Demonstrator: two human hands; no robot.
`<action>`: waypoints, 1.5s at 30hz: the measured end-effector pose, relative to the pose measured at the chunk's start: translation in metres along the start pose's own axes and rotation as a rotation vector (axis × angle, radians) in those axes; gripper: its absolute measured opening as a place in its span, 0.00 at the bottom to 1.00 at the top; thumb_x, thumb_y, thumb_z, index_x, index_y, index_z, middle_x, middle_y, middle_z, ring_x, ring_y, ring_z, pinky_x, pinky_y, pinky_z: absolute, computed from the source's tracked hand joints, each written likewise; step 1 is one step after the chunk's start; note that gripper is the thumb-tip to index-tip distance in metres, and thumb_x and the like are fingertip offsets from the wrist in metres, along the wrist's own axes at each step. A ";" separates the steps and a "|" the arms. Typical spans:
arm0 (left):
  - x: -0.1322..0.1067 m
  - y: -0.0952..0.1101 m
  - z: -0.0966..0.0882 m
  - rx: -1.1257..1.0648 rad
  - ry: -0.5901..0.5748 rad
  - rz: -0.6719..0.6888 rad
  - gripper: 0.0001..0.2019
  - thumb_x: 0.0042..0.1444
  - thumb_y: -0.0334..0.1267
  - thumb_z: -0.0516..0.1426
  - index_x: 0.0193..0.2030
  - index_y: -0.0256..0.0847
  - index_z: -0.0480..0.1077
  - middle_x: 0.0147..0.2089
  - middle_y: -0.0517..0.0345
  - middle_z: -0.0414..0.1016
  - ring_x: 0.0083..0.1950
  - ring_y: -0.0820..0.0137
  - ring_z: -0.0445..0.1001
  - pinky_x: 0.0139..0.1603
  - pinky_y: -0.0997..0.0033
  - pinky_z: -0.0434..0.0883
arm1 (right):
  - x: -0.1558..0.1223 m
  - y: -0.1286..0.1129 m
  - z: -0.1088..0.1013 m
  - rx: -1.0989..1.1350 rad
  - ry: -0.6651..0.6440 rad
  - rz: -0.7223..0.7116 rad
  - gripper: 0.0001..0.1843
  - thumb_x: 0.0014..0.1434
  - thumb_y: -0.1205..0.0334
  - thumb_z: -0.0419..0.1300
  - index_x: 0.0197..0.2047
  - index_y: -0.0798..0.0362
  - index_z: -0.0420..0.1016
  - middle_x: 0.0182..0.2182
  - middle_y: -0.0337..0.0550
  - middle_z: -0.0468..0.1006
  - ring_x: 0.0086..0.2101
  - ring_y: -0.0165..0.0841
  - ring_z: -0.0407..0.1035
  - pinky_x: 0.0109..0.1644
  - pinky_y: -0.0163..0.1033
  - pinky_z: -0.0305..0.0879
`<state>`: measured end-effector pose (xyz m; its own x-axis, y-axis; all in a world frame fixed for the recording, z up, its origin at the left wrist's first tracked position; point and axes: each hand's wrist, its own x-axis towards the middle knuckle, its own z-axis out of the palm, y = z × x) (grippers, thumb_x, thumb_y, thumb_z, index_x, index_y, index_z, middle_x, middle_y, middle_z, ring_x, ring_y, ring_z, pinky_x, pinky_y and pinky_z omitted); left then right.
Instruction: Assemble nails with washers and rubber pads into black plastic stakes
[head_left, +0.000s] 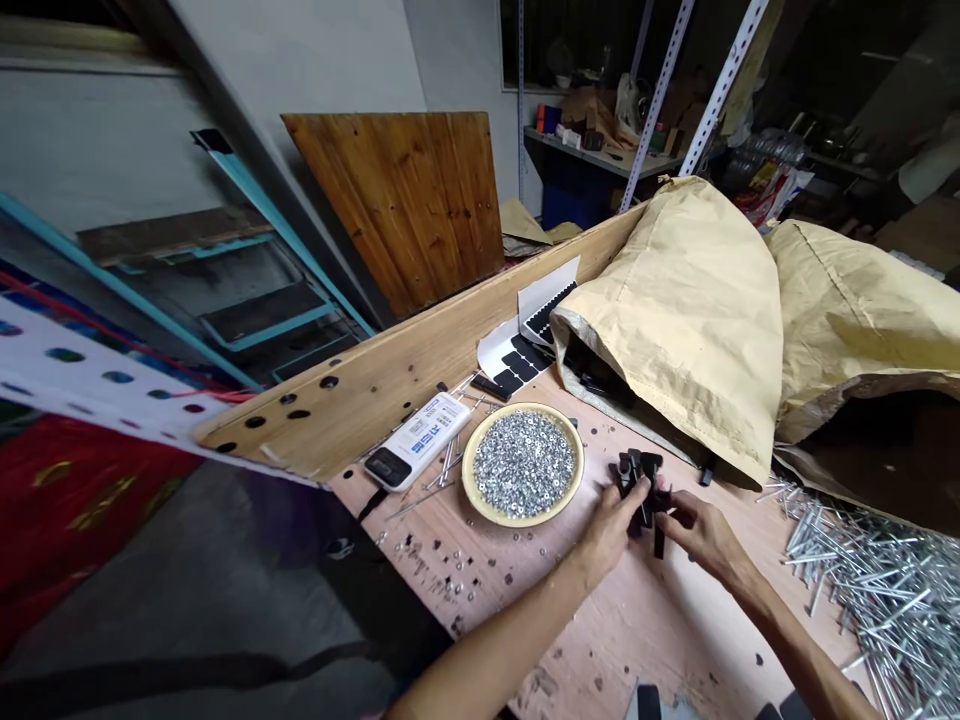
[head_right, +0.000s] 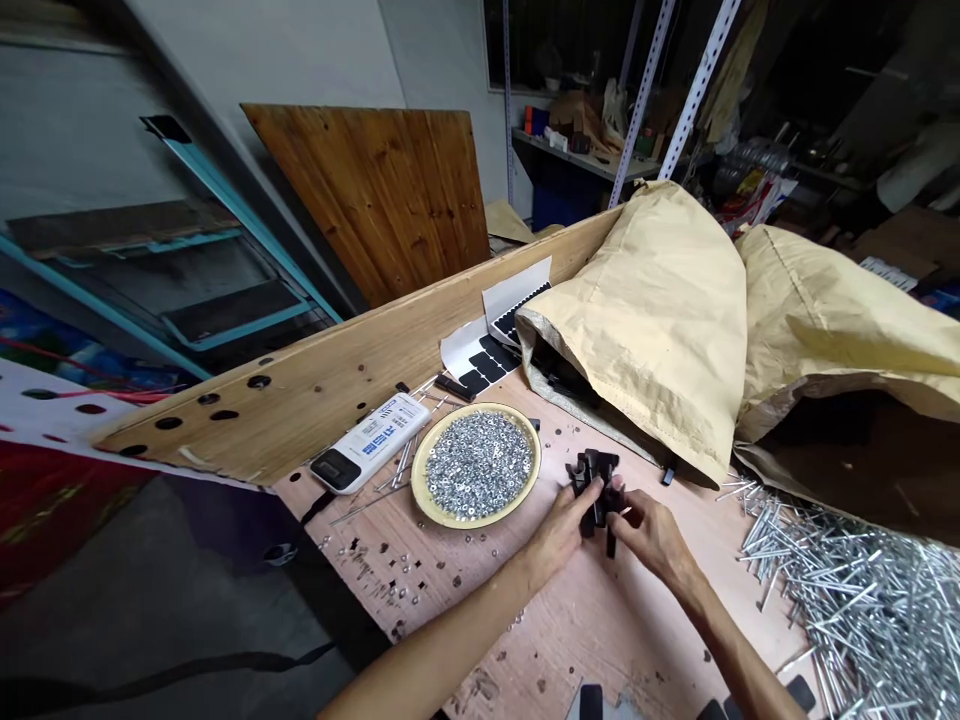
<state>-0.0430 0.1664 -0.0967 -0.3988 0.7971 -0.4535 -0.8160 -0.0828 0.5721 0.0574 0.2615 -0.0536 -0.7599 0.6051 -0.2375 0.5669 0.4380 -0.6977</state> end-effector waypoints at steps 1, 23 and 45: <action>0.001 0.001 0.000 -0.059 -0.065 -0.072 0.23 0.40 0.49 0.66 0.40 0.35 0.75 0.39 0.47 0.80 0.44 0.58 0.77 0.40 0.67 0.72 | -0.006 0.000 0.001 0.056 0.001 0.003 0.14 0.47 0.51 0.56 0.27 0.54 0.74 0.23 0.40 0.73 0.23 0.33 0.67 0.27 0.37 0.63; -0.004 -0.003 0.003 0.025 -0.040 -0.085 0.22 0.27 0.36 0.71 0.33 0.34 0.75 0.33 0.53 0.78 0.31 0.70 0.75 0.29 0.75 0.69 | 0.022 0.044 -0.009 -0.615 0.520 0.210 0.15 0.60 0.63 0.49 0.49 0.56 0.67 0.34 0.53 0.76 0.32 0.41 0.71 0.31 0.42 0.64; -0.065 -0.054 0.058 0.174 -0.319 -0.164 0.18 0.26 0.36 0.71 0.29 0.35 0.76 0.28 0.57 0.78 0.31 0.69 0.74 0.36 0.69 0.71 | -0.143 0.022 0.038 0.149 0.850 0.072 0.21 0.63 0.49 0.47 0.52 0.51 0.68 0.43 0.49 0.73 0.42 0.37 0.71 0.44 0.44 0.71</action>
<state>0.0513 0.1536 -0.0578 -0.0966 0.9394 -0.3290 -0.7641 0.1418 0.6293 0.1662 0.1591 -0.0606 -0.1940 0.9459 0.2600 0.5114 0.3237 -0.7961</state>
